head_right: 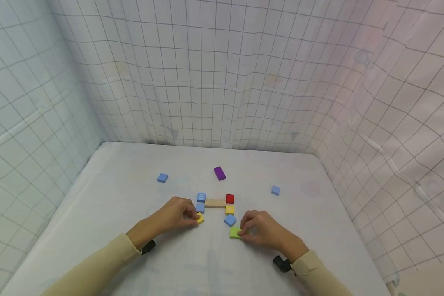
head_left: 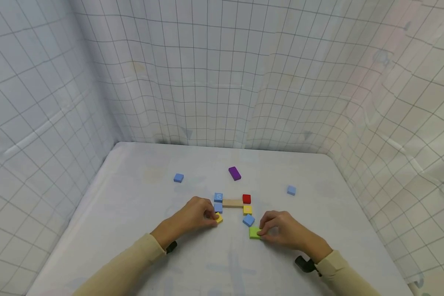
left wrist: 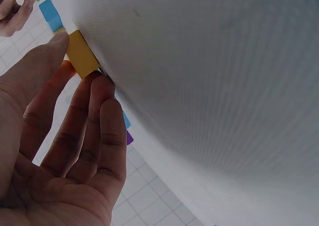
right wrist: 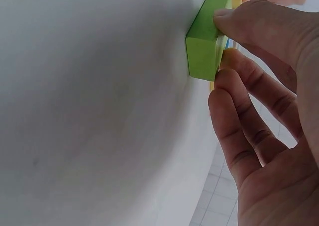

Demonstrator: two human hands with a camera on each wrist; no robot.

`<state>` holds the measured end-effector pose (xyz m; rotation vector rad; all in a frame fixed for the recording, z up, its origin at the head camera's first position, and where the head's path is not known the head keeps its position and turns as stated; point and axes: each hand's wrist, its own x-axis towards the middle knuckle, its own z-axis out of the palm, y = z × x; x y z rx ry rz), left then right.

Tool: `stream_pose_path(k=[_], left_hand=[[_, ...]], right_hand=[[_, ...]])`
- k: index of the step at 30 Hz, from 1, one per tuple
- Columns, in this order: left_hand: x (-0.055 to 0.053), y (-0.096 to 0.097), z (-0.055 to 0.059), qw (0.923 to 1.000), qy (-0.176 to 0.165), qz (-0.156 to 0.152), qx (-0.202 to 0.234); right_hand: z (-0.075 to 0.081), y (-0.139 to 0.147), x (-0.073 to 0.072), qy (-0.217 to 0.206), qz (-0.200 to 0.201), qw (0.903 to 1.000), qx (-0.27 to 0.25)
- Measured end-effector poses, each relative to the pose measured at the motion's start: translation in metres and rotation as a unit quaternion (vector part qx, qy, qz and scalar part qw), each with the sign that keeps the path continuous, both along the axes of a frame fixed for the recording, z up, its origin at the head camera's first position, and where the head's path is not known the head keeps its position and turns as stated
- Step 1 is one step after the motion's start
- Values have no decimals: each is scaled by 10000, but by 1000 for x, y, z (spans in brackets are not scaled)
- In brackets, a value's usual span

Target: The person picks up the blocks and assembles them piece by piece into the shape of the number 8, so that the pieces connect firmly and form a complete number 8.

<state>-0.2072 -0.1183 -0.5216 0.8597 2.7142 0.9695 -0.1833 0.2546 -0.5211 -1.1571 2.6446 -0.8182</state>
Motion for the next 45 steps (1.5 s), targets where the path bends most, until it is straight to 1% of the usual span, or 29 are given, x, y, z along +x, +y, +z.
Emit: stream_pose_path(k=[6, 8, 18, 25, 30, 36, 45], left_hand=[[0, 0, 0, 10000, 12, -30, 22], [0, 0, -1, 10000, -40, -3, 13], [0, 1, -3, 10000, 4, 42, -81], [1, 0, -2, 9999, 126, -40, -39], [0, 0, -1, 10000, 89, -28, -32], [0, 0, -1, 9999, 129, -62, -22], [0, 0, 1, 9999, 130, -68, 39]], right_hand=[[1, -12, 3, 107, 196, 9998, -10], [2, -16, 4, 110, 225, 9997, 12], [2, -34, 7, 100, 216, 9996, 163], [1, -44, 7, 179, 270, 9992, 246], [2, -53, 7, 287, 326, 9987, 283], [5, -61, 7, 420, 399, 9980, 235], [4, -70, 5, 456, 363, 9980, 237]])
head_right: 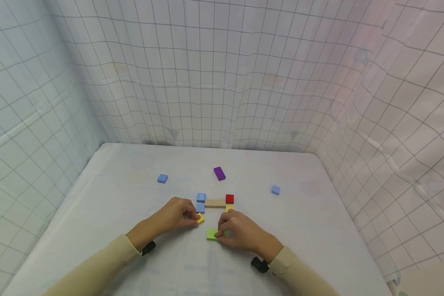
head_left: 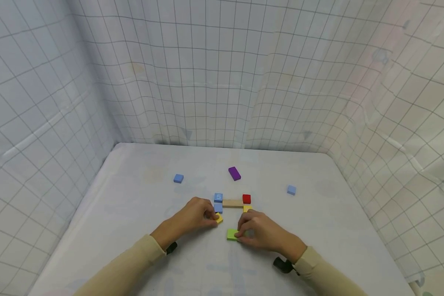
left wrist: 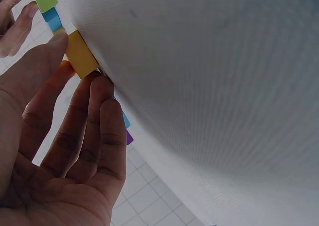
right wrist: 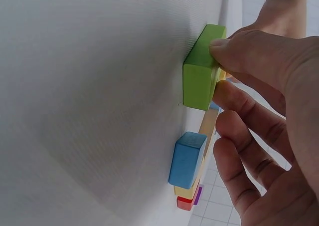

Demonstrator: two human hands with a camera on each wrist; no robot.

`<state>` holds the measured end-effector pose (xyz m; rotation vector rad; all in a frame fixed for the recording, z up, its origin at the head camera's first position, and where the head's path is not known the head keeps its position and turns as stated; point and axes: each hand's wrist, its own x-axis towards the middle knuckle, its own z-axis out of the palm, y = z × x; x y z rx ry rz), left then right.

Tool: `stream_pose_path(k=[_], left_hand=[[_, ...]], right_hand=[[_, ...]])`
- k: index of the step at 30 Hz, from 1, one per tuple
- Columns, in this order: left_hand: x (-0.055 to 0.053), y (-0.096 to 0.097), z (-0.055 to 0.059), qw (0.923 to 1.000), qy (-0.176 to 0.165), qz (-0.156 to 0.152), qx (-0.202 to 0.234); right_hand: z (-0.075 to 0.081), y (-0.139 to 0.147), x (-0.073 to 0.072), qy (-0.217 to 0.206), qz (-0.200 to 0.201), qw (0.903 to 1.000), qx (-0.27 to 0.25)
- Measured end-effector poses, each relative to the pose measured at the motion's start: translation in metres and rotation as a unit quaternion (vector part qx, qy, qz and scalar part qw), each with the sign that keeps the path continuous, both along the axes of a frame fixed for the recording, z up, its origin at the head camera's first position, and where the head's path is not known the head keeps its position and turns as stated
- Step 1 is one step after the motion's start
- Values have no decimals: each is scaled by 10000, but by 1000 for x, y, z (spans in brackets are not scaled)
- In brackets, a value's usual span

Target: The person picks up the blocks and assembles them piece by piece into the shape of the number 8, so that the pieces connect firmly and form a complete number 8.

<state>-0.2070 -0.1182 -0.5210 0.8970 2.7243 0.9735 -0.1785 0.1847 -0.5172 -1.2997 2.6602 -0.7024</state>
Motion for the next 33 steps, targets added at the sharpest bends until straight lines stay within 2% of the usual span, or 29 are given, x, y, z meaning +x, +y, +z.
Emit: stream_pose_path(k=[10, 19, 33], left_hand=[[1, 1, 2, 10000, -43, 35, 0], [2, 1, 4, 10000, 4, -1, 18], [1, 1, 2, 9999, 30, 9, -100]], right_hand=[[0, -5, -2, 59, -83, 9999, 72], [-4, -9, -5, 130, -180, 9997, -83], [-5, -12, -11, 288, -236, 9993, -84]])
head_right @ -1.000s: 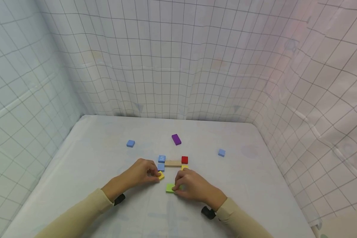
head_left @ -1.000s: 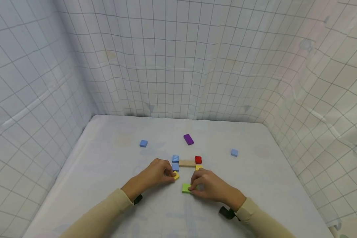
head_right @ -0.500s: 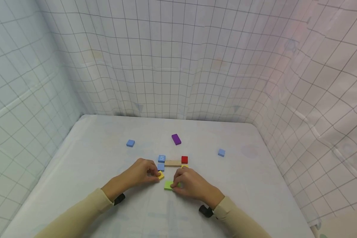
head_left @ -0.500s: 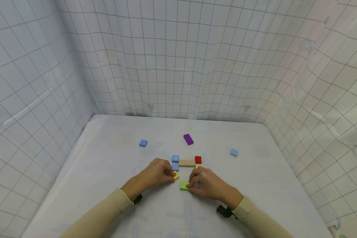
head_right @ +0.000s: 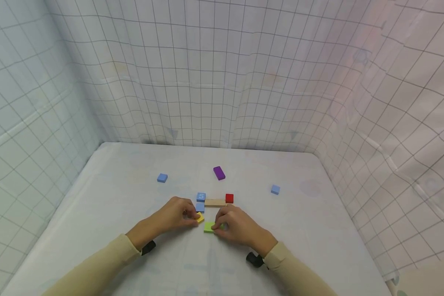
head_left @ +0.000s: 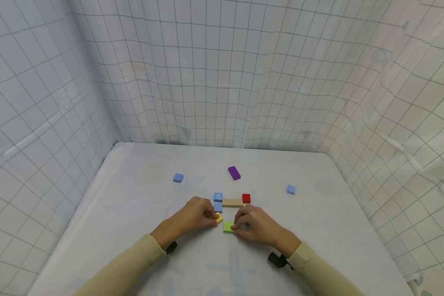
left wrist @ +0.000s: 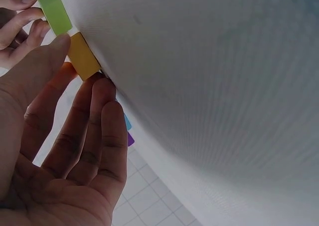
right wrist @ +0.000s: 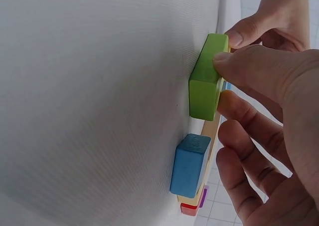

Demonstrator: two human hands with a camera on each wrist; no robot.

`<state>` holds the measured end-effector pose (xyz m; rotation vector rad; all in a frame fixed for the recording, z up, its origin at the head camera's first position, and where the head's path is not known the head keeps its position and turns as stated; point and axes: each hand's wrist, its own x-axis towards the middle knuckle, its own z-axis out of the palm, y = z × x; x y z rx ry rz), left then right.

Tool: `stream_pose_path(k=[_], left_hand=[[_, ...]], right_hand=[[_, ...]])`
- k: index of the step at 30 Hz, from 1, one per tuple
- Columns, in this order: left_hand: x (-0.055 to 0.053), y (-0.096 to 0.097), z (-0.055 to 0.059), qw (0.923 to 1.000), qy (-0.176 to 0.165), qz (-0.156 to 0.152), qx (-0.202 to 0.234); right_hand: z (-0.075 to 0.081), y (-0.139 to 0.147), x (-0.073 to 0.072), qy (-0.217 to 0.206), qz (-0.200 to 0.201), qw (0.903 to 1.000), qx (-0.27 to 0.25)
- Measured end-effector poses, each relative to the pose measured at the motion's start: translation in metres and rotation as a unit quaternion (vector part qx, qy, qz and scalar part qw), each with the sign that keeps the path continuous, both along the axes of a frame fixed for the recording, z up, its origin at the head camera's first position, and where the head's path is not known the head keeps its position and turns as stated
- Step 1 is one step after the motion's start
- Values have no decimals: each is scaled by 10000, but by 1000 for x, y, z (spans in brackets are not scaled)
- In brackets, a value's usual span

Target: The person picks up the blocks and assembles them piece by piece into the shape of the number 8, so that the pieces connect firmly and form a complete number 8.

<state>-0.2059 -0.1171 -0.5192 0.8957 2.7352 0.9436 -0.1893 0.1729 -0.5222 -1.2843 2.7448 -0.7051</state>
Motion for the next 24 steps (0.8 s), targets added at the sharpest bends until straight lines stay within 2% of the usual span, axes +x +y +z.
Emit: stream_pose_path(k=[10, 24], left_hand=[[-1, -1, -3, 9999, -106, 92, -1], [-1, 0, -2, 9999, -80, 98, -38]], right_hand=[[-1, -1, -4, 228, 67, 9997, -115], [-1, -2, -6, 200, -1, 9997, -102]])
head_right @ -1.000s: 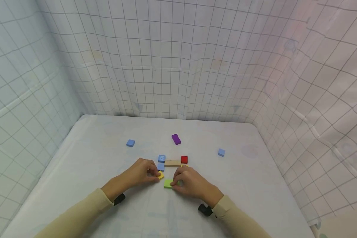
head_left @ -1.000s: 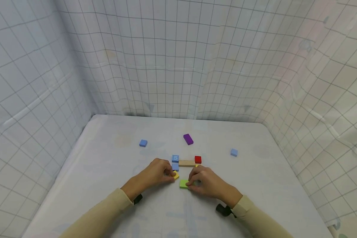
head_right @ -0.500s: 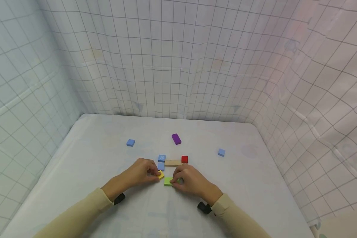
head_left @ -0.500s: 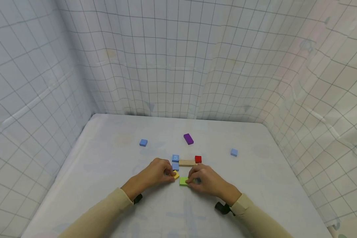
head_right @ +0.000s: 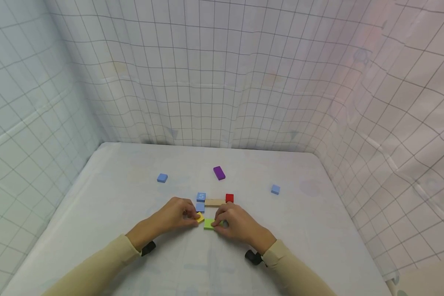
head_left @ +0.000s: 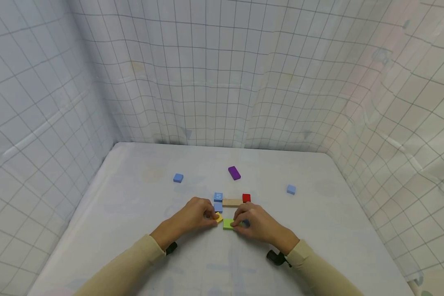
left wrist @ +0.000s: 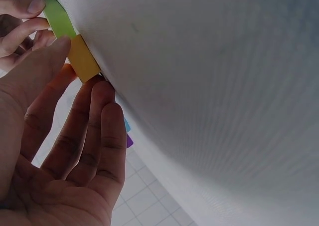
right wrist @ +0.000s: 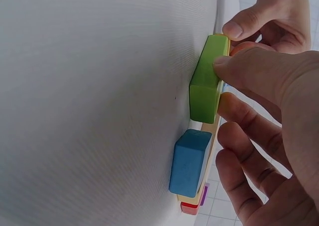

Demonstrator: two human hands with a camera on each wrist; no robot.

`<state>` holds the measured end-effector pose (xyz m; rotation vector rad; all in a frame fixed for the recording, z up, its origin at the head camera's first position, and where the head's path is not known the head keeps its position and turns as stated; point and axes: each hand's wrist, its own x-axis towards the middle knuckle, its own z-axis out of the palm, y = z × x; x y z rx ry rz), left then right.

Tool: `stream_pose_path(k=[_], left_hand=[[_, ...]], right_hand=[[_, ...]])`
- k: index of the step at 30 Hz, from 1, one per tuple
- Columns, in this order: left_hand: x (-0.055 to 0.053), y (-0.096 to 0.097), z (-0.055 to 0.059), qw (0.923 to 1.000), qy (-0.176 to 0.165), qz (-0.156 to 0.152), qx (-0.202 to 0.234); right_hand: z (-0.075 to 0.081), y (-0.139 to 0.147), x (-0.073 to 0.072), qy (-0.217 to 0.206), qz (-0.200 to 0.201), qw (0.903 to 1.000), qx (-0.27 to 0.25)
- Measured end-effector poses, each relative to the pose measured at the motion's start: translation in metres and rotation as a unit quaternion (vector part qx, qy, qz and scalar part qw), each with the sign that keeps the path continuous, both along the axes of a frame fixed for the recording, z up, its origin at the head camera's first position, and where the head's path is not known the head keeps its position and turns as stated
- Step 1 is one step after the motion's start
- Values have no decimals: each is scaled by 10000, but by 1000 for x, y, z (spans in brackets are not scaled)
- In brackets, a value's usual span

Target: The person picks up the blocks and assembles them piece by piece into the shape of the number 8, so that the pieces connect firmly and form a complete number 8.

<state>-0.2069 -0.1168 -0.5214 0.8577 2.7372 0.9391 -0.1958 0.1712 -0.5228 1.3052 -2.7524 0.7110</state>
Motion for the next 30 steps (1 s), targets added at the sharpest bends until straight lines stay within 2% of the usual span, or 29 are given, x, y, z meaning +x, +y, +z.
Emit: stream_pose_path(k=[7, 23, 30], left_hand=[[1, -1, -1, 9999, 53, -41, 118], [2, 1, 0, 10000, 13, -49, 34], [2, 0, 1, 9999, 117, -103, 73]], right_hand=[[-1, 0, 0, 28, -13, 10000, 4], [-1, 0, -1, -79, -23, 10000, 43], [0, -1, 0, -56, -33, 9999, 114]])
